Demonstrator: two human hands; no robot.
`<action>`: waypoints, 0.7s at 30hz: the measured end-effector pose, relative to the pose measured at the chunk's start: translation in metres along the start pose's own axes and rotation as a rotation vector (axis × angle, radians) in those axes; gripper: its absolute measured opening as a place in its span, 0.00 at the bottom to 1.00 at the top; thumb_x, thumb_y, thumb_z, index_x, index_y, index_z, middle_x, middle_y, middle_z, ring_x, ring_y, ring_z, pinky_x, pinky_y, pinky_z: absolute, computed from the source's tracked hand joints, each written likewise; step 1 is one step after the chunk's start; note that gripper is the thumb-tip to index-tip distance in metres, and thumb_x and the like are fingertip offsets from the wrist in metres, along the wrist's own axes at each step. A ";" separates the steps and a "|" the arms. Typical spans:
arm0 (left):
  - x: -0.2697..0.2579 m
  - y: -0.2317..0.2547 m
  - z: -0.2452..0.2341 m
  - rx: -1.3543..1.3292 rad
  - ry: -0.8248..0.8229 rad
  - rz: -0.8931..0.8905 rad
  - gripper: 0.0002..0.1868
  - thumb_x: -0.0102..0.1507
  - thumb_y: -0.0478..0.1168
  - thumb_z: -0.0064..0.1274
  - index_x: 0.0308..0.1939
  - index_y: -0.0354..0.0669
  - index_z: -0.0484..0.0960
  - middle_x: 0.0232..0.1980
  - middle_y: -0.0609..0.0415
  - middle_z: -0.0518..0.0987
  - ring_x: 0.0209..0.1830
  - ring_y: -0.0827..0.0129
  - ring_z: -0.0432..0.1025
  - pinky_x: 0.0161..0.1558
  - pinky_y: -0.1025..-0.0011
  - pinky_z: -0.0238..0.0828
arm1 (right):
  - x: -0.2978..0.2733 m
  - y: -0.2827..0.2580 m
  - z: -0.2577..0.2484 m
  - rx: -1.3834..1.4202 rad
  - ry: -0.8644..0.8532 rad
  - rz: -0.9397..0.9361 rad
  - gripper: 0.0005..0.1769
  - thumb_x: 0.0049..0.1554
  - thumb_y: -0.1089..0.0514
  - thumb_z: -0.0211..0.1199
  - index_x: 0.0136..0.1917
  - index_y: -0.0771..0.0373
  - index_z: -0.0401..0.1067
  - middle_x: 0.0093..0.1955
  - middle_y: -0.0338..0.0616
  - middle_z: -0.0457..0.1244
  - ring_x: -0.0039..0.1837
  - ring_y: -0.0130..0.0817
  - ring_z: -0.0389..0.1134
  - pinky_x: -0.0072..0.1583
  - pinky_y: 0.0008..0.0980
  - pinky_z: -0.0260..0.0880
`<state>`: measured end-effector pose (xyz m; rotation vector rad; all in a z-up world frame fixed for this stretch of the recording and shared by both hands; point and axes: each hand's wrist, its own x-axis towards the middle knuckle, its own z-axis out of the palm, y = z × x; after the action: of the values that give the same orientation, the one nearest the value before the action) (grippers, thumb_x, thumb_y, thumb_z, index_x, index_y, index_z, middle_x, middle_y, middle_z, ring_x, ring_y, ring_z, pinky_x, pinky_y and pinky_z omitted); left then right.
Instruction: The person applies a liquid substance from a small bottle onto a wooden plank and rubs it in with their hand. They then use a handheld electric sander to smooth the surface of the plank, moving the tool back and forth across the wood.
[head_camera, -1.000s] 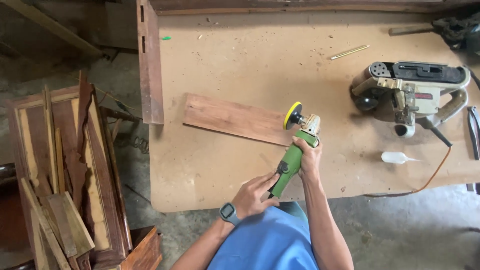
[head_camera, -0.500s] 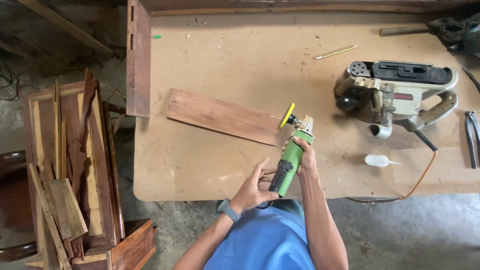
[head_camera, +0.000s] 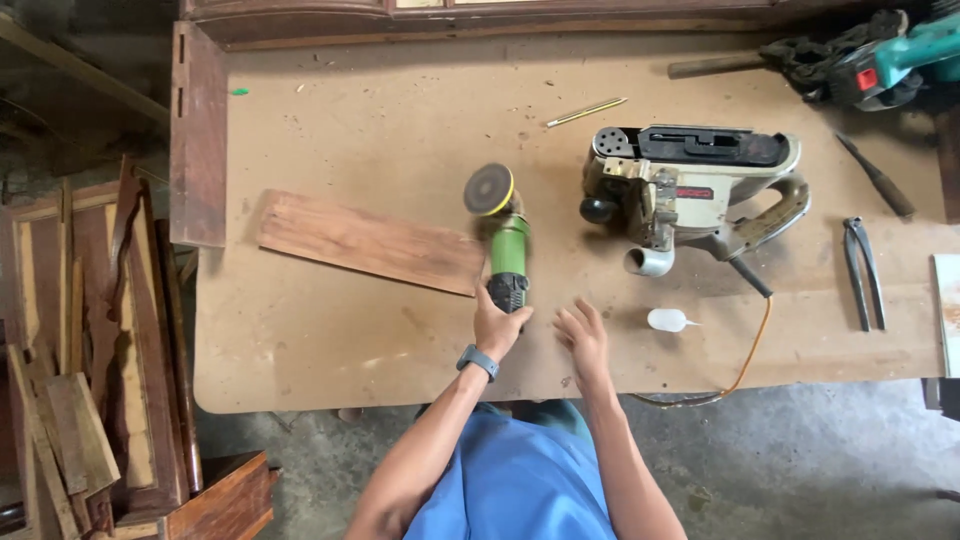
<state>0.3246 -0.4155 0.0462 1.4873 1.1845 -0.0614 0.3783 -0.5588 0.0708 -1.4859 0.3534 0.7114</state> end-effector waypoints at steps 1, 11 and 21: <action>0.008 -0.002 0.005 -0.003 0.000 -0.003 0.53 0.49 0.47 0.69 0.74 0.58 0.56 0.54 0.46 0.80 0.51 0.55 0.79 0.48 0.55 0.79 | -0.003 0.017 -0.029 -0.004 0.000 0.002 0.37 0.61 0.55 0.64 0.78 0.68 0.56 0.63 0.59 0.63 0.63 0.47 0.67 0.64 0.45 0.67; 0.047 -0.006 0.042 0.063 0.456 0.290 0.48 0.44 0.39 0.57 0.70 0.50 0.61 0.48 0.41 0.79 0.41 0.44 0.77 0.42 0.50 0.76 | 0.023 0.066 -0.170 -0.201 0.655 -0.310 0.35 0.50 0.63 0.71 0.67 0.67 0.59 0.59 0.58 0.63 0.54 0.42 0.69 0.52 0.36 0.72; 0.061 -0.016 0.047 0.501 0.409 0.236 0.51 0.49 0.46 0.59 0.73 0.32 0.57 0.58 0.30 0.74 0.53 0.36 0.76 0.51 0.43 0.76 | 0.133 0.109 -0.166 -0.340 0.519 -0.546 0.54 0.47 0.67 0.82 0.77 0.76 0.51 0.60 0.66 0.56 0.62 0.57 0.65 0.63 0.47 0.68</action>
<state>0.3692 -0.4170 -0.0183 2.1470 1.3684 0.1213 0.4444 -0.6991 -0.1115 -1.9773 0.2006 -0.0667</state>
